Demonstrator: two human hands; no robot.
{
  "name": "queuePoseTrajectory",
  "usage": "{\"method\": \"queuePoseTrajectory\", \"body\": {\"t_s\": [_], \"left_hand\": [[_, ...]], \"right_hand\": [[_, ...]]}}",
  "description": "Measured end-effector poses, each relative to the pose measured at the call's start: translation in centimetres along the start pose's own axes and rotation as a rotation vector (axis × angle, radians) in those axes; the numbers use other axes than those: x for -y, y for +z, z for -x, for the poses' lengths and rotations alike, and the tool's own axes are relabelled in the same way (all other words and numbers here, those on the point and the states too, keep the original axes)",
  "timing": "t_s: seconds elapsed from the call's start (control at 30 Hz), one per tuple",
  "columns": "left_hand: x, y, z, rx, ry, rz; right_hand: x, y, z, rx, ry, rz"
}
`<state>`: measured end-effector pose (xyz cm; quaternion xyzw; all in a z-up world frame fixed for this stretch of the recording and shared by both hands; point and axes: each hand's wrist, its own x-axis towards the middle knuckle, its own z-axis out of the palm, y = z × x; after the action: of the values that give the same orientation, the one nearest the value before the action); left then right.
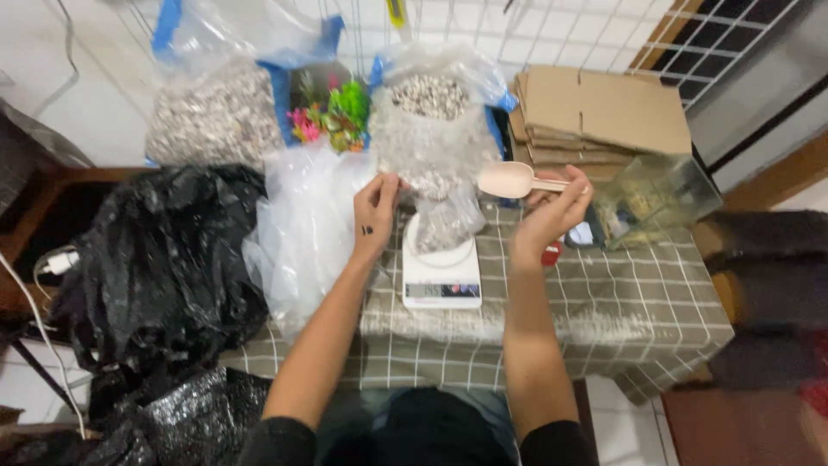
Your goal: Weighing and packaging aquarium substrate into a plastic bag using a scoop and a digital scale
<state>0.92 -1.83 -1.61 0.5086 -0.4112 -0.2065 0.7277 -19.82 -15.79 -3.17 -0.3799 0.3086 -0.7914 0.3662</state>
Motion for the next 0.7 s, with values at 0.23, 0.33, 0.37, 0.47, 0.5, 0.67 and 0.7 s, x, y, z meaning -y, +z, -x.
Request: {"method": "queuePoseTrajectory", "body": {"t_s": [0.23, 0.33, 0.37, 0.47, 0.5, 0.67, 0.7], "left_hand": [[-0.3, 0.4, 0.9, 0.243, 0.398, -0.436], [-0.8, 0.4, 0.9, 0.326, 0.503, -0.479], [-1.2, 0.3, 0.9, 0.377, 0.501, -0.473], [-0.8, 0.6, 0.7, 0.378, 0.445, -0.492], [-0.8, 0.6, 0.6, 0.379, 0.446, -0.493], [-1.1, 0.1, 0.7, 0.415, 0.490, -0.553], [-0.8, 0.0, 0.5, 0.413, 0.492, -0.554]], "right_hand": [[0.4, -0.5, 1.4, -0.022, 0.107, -0.053], [1.0, -0.1, 2.1, 0.041, 0.151, 0.010], [1.4, 0.1, 2.4, 0.079, 0.164, 0.046], [1.8, 0.2, 2.6, 0.163, 0.134, 0.065], [1.5, 0.3, 2.5, 0.161, 0.134, 0.064], [1.1, 0.3, 2.6, 0.195, 0.009, 0.080], [1.2, 0.4, 2.6, 0.197, 0.008, 0.077]]}}
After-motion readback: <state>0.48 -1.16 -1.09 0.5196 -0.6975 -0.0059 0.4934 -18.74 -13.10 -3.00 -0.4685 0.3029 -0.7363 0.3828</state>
